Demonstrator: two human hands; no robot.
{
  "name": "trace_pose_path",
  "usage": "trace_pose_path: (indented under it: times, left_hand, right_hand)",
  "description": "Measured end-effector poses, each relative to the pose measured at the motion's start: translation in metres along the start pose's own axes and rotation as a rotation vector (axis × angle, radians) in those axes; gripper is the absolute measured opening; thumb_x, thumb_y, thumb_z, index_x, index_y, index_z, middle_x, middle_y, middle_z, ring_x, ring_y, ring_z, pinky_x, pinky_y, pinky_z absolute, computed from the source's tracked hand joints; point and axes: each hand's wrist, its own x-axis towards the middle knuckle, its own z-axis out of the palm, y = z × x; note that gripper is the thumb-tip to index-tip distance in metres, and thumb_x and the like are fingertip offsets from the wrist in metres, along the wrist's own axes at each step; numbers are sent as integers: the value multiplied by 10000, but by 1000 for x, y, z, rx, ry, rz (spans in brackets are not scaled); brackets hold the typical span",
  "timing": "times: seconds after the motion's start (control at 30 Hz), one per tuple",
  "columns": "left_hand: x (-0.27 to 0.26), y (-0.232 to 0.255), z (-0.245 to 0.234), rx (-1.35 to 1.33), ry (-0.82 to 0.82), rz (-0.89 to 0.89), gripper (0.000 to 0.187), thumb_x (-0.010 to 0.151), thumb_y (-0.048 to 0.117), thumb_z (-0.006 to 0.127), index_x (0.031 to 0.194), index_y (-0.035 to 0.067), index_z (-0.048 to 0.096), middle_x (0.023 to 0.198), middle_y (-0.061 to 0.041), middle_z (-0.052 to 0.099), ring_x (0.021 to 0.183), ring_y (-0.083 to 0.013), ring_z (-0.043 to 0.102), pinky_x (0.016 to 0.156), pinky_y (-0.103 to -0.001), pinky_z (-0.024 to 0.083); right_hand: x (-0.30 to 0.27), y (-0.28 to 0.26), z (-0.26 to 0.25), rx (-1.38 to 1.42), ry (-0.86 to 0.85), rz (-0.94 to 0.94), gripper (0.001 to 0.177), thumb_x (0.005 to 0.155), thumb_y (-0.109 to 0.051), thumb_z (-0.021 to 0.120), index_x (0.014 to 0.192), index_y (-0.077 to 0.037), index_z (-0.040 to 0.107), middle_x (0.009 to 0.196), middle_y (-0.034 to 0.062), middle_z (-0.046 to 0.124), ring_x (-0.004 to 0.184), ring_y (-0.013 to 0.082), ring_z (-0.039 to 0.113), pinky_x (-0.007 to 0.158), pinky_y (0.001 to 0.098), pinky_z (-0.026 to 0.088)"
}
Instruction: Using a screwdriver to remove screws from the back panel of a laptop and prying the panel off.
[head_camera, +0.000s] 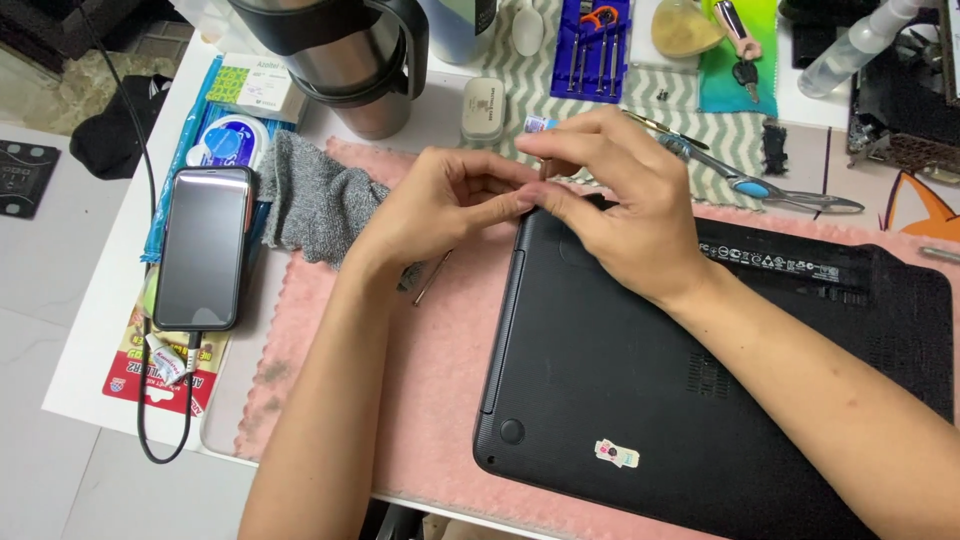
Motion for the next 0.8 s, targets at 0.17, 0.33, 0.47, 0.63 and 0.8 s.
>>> trace_pose_path:
  times: [0.17,0.33,0.47,0.63,0.8]
  left_hand:
    - [0,-1,-1,14,8,-21,263,1082,122,794,1329,35,819,1231,-96,886,1095,-123,835,973,-249,717]
    - [1,-4,-1,12,31,-49,302,1063,106,804,1354,24,806,1283,-103,876,1127,-133,830,1009,-274,741]
    - [0,-1,-2,45,0,-5,252,1109,134,769,1340,47,818,1217,-73,884,1085,-108,829,963,-241,704]
    - [1,-7,-2,30,15,-28,282,1091,124,784,1362,52,813,1258,-95,889,1109,-113,835,965,-237,708]
    - [2,-15,-2,-11,36,-23,293,1075,115,802,1354,25,801,1277,-96,873,1155,-127,826,998,-273,727]
  right_hand:
    - [-4,-2,2,-7,38,55,365,1156,108,863,1476,12,717,1240,188,807,1130,287,817,1097,407,658]
    - [0,-7,2,71,-15,123,329,1201,139,666,1510,31,639,1307,193,795,1223,305,804,1191,425,675]
    - [-2,-2,3,30,21,103,396,1151,95,864,1483,14,666,1284,177,753,1141,272,792,1102,397,680]
    - [-3,-9,3,121,61,249,516,1157,124,814,1562,-23,530,1201,191,776,1220,292,858,1135,391,735]
    - [0,-9,3,94,-30,152,431,1181,126,663,1590,18,583,1323,187,772,1236,285,793,1194,413,671]
